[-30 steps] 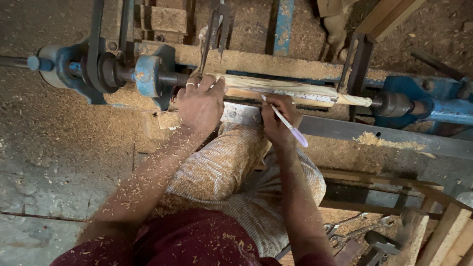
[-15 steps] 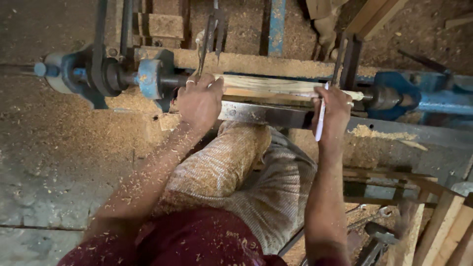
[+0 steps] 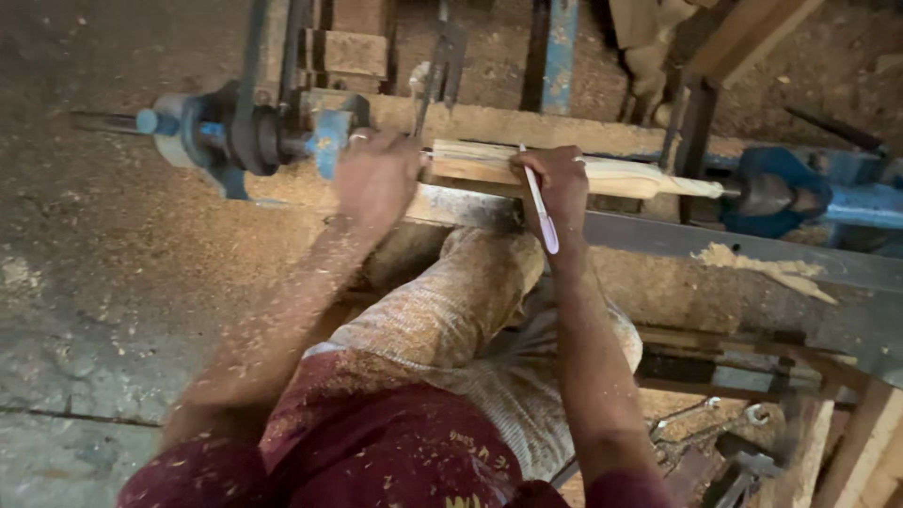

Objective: The person shapes a cylindrical wooden piece mounted on a lathe using a chisel, removing shavings to refine the profile. The person then uses a ruler and a pen to mark measurements on the rotating wood.

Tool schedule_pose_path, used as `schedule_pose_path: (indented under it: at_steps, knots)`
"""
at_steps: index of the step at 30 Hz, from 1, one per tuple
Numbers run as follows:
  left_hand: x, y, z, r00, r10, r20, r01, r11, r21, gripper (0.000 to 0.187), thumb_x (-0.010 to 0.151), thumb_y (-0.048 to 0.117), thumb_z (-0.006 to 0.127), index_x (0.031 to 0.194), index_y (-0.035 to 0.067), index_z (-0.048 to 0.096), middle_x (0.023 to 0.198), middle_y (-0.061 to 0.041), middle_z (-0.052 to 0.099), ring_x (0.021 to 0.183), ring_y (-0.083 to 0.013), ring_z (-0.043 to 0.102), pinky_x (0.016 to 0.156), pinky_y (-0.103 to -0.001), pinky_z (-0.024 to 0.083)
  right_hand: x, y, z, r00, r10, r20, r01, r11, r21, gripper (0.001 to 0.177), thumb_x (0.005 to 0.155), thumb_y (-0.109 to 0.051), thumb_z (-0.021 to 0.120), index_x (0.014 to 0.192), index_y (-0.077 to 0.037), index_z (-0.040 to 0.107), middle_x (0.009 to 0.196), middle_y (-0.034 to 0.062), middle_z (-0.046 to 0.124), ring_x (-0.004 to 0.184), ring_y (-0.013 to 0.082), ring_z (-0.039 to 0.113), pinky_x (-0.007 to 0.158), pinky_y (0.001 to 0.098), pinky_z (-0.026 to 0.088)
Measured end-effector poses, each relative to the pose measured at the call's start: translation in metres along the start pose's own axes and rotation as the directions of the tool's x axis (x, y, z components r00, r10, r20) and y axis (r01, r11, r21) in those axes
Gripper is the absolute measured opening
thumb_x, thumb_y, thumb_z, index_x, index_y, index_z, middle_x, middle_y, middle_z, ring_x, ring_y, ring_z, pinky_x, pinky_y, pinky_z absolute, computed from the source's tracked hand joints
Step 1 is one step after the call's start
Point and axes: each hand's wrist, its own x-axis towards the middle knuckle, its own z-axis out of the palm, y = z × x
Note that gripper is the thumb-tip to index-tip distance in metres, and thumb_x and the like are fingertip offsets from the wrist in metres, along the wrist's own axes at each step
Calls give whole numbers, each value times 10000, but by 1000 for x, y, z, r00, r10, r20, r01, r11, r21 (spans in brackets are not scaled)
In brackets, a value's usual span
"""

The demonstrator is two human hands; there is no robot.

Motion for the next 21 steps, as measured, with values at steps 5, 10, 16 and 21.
schedule_pose_path:
  at_steps: [5,10,16,21]
  knots:
    - [1,8,18,997,-30,-68,28,999,-44,111,890,210,678,894,144,767,986,-82,720,918,-346,682,730,-508,568,10,-12,-11,999,10,53,-13,998,58,109,862,-36,785,941,-107,761,960,110,760,939,322,698,872,436,536]
    - [-1,1,16,999,-28,40,29,999,-41,167,962,290,685,925,153,774,1031,-69,725,964,-331,667,761,-494,566,3,-1,-29,980,178,85,-187,977,101,201,886,-37,766,1084,-59,739,1080,153,732,1036,339,704,908,408,563]
    - [2,8,6,995,-69,71,74,994,-76,135,962,275,701,997,170,779,1071,-45,728,1010,-342,635,812,-505,551,-3,8,-27,960,253,124,-264,961,79,164,906,-47,761,1060,-103,756,1037,134,717,1013,316,708,855,382,571]
    - [0,8,3,994,-47,97,50,998,-24,147,896,191,704,1024,185,777,1052,-53,720,1024,-350,629,818,-506,548,-7,9,-22,959,265,99,-277,949,148,168,899,-25,737,1053,-91,745,1021,121,719,979,285,711,824,354,578]
